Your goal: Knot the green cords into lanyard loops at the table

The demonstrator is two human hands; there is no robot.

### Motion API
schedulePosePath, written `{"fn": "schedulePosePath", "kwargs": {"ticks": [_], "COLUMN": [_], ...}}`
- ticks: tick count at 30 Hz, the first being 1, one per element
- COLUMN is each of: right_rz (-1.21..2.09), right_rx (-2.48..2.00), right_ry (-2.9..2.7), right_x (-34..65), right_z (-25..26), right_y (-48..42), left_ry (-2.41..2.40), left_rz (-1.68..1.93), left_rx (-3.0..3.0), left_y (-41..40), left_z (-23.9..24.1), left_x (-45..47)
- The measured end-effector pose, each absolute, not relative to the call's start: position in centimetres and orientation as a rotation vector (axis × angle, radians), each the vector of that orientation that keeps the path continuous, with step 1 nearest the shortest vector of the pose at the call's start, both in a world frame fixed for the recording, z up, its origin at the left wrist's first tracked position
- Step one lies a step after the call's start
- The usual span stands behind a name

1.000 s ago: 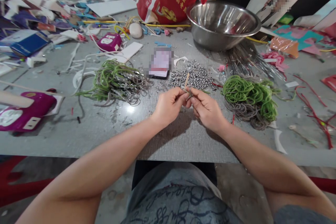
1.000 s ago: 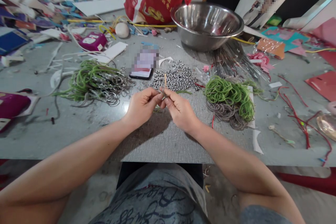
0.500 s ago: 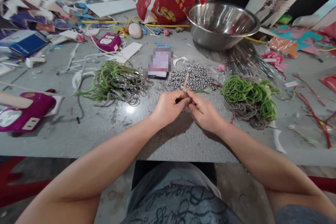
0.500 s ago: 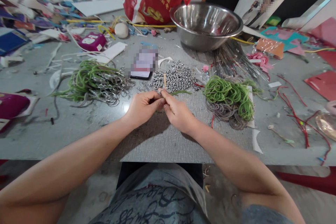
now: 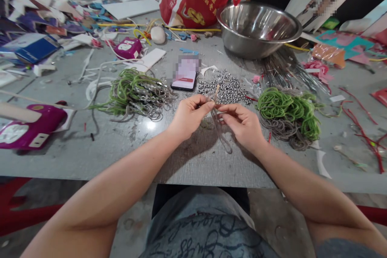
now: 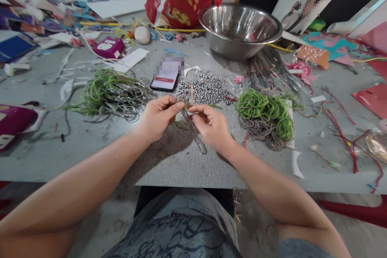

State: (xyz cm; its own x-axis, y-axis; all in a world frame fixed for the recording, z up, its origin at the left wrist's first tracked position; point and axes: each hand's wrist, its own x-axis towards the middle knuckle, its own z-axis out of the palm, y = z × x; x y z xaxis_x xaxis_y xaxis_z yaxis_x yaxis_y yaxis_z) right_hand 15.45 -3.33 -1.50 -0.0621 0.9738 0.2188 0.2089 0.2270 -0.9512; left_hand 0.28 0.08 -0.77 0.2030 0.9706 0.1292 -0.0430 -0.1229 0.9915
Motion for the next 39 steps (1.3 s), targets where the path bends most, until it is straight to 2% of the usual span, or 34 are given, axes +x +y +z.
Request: {"fn": "schedulePosePath", "kwargs": {"ticks": [7, 10, 25, 39], "right_rz": [1.389, 1.422, 0.683, 0.486], "right_rx": [-1.08, -0.989, -0.972, -0.892], "right_ry": [-1.475, -1.493, -1.596, -1.809], "right_x": [15.8, 15.6, 15.7, 15.8], "right_z": [-2.7, -2.9, -3.0, -2.8], "right_y": [-2.2, -2.2, -2.4, -2.4], "left_ry": [0.756, 0.735, 0.746, 0.828], "left_rz": [0.982, 0.933, 0.659, 0.569], "left_rx": [1.056, 1.032, 0.947, 0.954], "left_y": [0.1, -0.1, -0.3, -0.2], "left_z": [-0.4, 0.0, 0.8, 0.9], "left_x": [0.1, 0.0, 0.0, 0.0]}}
